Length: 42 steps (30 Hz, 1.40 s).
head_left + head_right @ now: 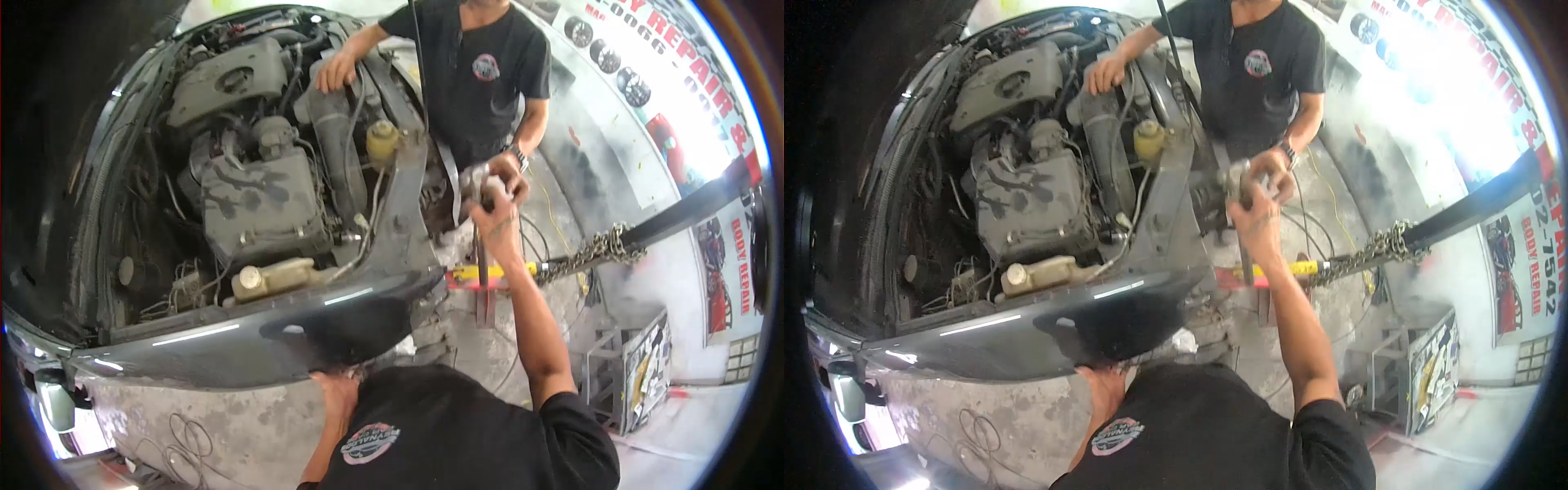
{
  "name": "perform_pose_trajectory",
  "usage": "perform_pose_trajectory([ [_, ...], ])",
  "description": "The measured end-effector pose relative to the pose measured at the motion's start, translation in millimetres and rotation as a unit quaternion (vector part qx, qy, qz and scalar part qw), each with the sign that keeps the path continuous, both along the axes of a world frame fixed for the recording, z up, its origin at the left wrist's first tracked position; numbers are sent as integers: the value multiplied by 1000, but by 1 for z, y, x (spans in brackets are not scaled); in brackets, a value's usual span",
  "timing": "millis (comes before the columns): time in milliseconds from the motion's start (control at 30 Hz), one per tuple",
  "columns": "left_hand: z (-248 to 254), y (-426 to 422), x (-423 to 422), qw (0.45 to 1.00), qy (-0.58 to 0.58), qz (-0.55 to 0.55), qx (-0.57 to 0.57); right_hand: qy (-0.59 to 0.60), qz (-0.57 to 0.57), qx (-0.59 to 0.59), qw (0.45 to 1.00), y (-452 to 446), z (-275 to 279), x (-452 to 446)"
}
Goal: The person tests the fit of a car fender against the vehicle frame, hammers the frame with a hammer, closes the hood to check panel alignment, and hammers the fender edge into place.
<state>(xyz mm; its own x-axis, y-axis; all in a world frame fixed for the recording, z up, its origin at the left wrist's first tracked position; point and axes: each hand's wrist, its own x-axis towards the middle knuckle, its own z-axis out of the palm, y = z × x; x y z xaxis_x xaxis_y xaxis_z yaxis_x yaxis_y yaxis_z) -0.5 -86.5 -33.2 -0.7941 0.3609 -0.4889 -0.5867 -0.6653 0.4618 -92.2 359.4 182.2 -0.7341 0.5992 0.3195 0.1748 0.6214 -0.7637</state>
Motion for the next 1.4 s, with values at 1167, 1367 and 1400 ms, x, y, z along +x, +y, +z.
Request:
perform_pose_trajectory([
  [1167, 9, 5, -2, 995, 59, 1, -83, 256, -46, -300, 918, 15, -33, 31],
  [1367, 21, 34, -3, 988, 118, 74, -74, 123, 54, 45, 990, -109, -78, 72],
  [1400, 24, 41, -2, 984, 118, 105, -83, 135, 75, 46, 987, -118, -81, 67],
])
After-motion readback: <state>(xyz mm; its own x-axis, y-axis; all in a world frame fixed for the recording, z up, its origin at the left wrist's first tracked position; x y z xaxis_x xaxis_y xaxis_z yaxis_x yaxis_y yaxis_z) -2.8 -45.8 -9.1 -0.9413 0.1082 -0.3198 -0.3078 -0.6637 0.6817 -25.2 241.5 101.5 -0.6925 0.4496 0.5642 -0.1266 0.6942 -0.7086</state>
